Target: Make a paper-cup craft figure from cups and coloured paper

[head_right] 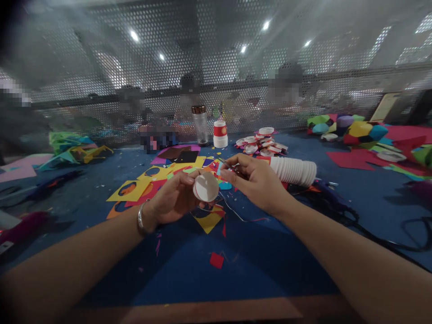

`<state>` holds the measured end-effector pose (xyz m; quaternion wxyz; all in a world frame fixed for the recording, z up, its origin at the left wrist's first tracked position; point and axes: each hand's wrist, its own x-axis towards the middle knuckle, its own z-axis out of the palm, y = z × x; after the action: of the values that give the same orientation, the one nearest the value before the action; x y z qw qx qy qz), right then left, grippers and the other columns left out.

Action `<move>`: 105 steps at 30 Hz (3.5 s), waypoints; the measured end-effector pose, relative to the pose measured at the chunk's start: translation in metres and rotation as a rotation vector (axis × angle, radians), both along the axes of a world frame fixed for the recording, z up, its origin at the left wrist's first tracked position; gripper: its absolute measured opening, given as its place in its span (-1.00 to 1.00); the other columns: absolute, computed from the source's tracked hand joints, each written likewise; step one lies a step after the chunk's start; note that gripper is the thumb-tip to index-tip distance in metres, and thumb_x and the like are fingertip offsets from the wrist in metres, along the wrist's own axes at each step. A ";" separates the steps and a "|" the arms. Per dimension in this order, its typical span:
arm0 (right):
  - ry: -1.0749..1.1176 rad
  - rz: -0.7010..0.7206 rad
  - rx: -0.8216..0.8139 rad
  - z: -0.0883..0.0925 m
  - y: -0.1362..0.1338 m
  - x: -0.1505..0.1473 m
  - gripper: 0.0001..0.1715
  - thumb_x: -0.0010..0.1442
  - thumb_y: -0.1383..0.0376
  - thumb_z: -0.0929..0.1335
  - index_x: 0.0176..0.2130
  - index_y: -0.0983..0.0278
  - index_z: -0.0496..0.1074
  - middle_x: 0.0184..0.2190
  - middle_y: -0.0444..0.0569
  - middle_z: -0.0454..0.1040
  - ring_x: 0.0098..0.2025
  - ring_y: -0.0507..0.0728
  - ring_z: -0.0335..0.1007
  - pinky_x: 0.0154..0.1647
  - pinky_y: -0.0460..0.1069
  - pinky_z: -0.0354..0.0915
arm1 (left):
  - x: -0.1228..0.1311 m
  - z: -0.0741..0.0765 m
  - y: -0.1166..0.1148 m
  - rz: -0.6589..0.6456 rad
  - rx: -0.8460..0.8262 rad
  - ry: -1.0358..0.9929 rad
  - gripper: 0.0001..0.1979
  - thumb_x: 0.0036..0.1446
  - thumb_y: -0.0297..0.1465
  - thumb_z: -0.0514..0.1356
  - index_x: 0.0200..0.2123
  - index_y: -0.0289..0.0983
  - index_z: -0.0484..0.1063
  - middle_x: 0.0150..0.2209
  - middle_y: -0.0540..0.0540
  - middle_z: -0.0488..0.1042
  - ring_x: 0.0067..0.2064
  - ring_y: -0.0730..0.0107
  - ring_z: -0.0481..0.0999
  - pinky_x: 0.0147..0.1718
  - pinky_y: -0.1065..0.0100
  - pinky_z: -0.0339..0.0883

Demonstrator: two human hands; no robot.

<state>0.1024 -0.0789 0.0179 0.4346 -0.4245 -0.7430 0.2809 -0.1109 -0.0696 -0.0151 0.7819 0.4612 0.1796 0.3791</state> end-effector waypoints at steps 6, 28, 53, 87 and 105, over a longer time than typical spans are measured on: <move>-0.024 0.109 -0.029 -0.009 0.003 -0.003 -0.61 0.19 -0.04 0.45 -0.29 0.24 0.52 -0.40 -0.05 0.53 -0.37 0.11 0.39 -0.36 0.01 0.33 | 0.003 -0.003 0.000 -0.057 -0.032 0.087 -0.69 -0.03 -0.31 0.23 -0.19 -0.31 0.48 -0.34 -0.10 0.60 -0.39 0.34 0.59 -0.46 0.41 0.31; -0.463 -0.115 0.013 -0.018 0.027 0.014 -0.83 0.14 0.18 0.40 -0.42 0.17 0.39 -0.61 -0.17 0.40 -0.53 0.09 0.28 -0.43 0.02 0.12 | -0.025 0.016 -0.005 0.481 1.037 0.824 -0.78 0.04 -0.39 0.31 -0.19 -0.23 0.61 -0.22 -0.13 0.52 -0.18 0.17 0.41 -0.11 0.24 0.22; -0.064 0.169 -0.288 -0.007 -0.001 -0.003 -0.39 0.22 -0.26 0.37 -0.27 0.23 0.44 -0.58 -0.25 0.17 -0.57 -0.03 -0.02 -0.55 -0.06 -0.07 | -0.010 -0.001 0.002 0.444 0.404 0.312 -0.55 0.04 -0.45 0.35 0.03 -0.21 0.44 -0.01 -0.10 0.49 -0.15 0.41 0.55 -0.11 0.30 0.48; -0.159 0.215 -0.181 0.000 -0.004 -0.006 -0.44 0.21 -0.18 0.39 -0.47 0.21 0.41 -0.59 -0.22 0.17 -0.54 0.00 -0.01 -0.48 -0.02 0.00 | -0.016 0.000 0.005 0.473 0.579 0.512 -0.47 0.04 -0.27 0.40 0.08 -0.25 0.44 0.00 -0.17 0.55 -0.17 0.34 0.59 -0.14 0.25 0.50; -0.070 0.176 -0.400 -0.004 0.000 0.000 -0.44 0.16 -0.20 0.46 -0.39 0.22 0.41 -0.65 -0.28 0.12 -0.60 -0.04 -0.09 -0.58 -0.06 -0.17 | -0.017 -0.002 0.013 0.493 0.623 0.533 -0.58 0.04 -0.31 0.37 -0.02 -0.27 0.46 -0.03 -0.16 0.56 -0.16 0.35 0.57 -0.17 0.29 0.47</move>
<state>0.1026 -0.0790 0.0140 0.2896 -0.4450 -0.7214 0.4446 -0.1279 -0.0563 -0.0170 0.4198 0.6983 0.3556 0.4578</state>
